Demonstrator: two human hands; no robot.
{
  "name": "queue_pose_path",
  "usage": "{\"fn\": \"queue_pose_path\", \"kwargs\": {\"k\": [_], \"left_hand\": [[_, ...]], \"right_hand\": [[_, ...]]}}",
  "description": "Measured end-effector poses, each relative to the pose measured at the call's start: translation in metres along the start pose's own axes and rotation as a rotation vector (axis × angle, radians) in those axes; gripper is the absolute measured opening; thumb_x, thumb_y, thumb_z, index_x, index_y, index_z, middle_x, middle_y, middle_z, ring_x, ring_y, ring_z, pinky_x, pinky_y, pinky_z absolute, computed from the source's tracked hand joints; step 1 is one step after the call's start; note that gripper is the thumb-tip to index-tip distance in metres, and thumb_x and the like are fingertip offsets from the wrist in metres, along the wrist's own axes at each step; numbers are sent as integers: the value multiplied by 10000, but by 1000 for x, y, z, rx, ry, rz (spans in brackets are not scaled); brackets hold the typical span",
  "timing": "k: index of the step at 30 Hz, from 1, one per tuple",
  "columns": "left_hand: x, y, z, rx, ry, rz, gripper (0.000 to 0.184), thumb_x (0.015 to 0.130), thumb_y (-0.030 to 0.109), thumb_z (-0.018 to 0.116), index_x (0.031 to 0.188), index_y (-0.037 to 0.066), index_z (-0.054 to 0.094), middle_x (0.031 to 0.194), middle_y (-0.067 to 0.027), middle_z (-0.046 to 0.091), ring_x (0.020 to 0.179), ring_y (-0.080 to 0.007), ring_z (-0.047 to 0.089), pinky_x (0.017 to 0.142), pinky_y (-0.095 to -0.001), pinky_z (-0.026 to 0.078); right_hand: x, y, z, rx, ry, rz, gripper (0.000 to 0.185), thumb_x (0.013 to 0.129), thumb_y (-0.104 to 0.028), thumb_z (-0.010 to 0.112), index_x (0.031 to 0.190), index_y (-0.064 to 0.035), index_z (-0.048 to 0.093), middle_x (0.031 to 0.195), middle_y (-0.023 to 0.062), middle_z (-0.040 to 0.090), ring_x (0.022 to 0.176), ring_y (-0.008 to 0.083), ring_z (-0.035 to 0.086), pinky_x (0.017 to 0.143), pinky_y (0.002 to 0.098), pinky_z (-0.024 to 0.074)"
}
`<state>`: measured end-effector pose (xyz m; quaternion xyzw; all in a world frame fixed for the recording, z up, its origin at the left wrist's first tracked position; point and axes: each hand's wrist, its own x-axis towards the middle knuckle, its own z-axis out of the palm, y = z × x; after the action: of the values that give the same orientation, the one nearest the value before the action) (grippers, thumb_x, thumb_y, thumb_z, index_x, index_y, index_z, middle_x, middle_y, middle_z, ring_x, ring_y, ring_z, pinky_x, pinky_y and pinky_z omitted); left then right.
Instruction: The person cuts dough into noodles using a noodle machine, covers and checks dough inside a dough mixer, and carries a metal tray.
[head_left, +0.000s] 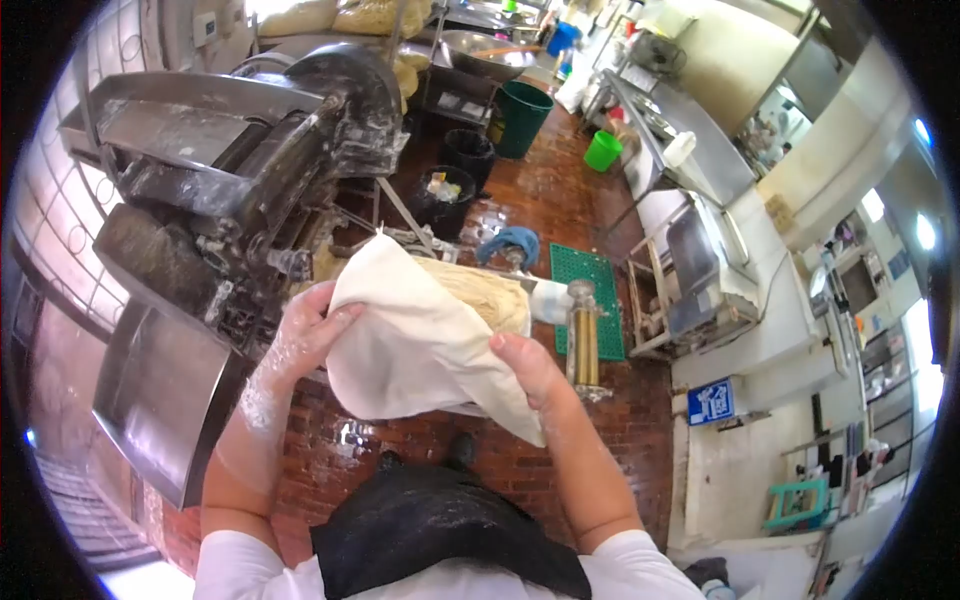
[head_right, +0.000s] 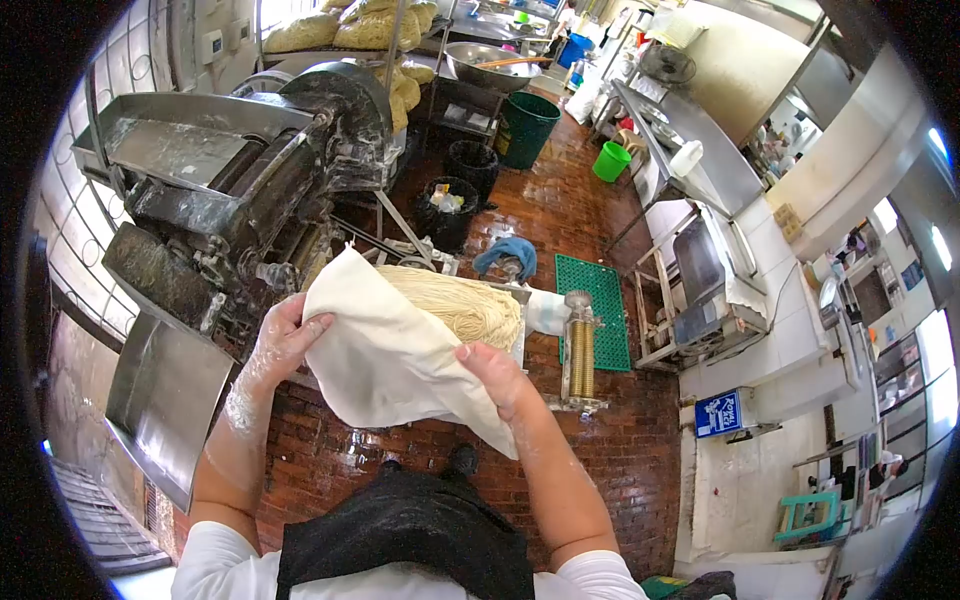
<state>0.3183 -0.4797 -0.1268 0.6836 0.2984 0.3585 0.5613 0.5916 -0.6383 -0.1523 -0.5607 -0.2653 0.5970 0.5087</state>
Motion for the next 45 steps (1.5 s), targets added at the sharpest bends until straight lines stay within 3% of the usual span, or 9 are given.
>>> {"fn": "queue_pose_path", "kwargs": {"k": [6,13,14,21,30,34,37,42,45], "left_hand": [[-6,-45,-6,175,456,178,236,874,173,633,1013,-17,629,913,-87,642,846,-135,578,766,-265,460],[-80,-121,-45,378,813,16,189,895,156,614,948,-26,617,842,-47,602,767,-118,519,712,-268,443],[-86,-129,-48,448,856,15,195,902,166,607,945,-25,616,804,-36,595,744,-118,513,701,-269,442],[-93,-161,-59,-211,1068,-269,198,943,247,551,929,55,599,666,8,564,550,-45,508,494,-171,390],[-41,-228,9,-47,1143,-308,156,929,260,524,975,112,536,916,32,623,809,-74,556,622,-237,401],[20,-227,40,126,1032,-197,250,928,150,467,1107,-14,531,983,-109,604,895,-190,563,815,-314,454],[83,-212,53,413,1019,-231,254,931,150,455,1124,-2,518,1017,-142,596,957,-242,567,872,-336,432],[162,-308,28,703,971,-267,269,947,164,421,1137,-4,512,1075,-212,568,1023,-333,554,891,-385,433],[204,-285,24,680,968,-382,294,956,166,400,1165,-15,500,1101,-240,567,1022,-381,552,887,-420,431]], "right_hand": [[-15,-30,3,837,-128,-42,482,914,-356,502,1239,0,514,1220,185,577,1107,330,564,1007,448,413],[-65,-72,-58,762,219,-477,433,951,-380,460,1179,-22,545,1122,146,632,977,265,637,792,384,548],[-68,-75,-63,719,173,-526,373,962,-351,453,1117,-28,556,1060,113,653,867,224,663,655,323,568],[-33,-72,-55,66,525,-646,215,947,-217,521,1051,-31,551,948,76,642,782,170,648,598,297,533],[57,-48,-139,83,314,-362,181,941,-214,551,1025,-55,564,969,51,646,824,134,629,675,268,511],[156,-42,-198,138,358,-251,176,937,-273,545,1028,-122,538,955,14,623,859,142,612,697,327,503],[216,-25,-216,130,487,-51,220,924,-286,551,1069,-121,537,1056,52,605,976,168,587,776,344,486],[213,20,-190,-1042,469,0,540,871,-320,593,1257,40,473,1287,228,509,1190,357,491,999,390,378],[199,43,-192,-934,468,-86,565,860,-332,611,1265,39,478,1294,256,490,1201,373,478,1002,387,378]]}}
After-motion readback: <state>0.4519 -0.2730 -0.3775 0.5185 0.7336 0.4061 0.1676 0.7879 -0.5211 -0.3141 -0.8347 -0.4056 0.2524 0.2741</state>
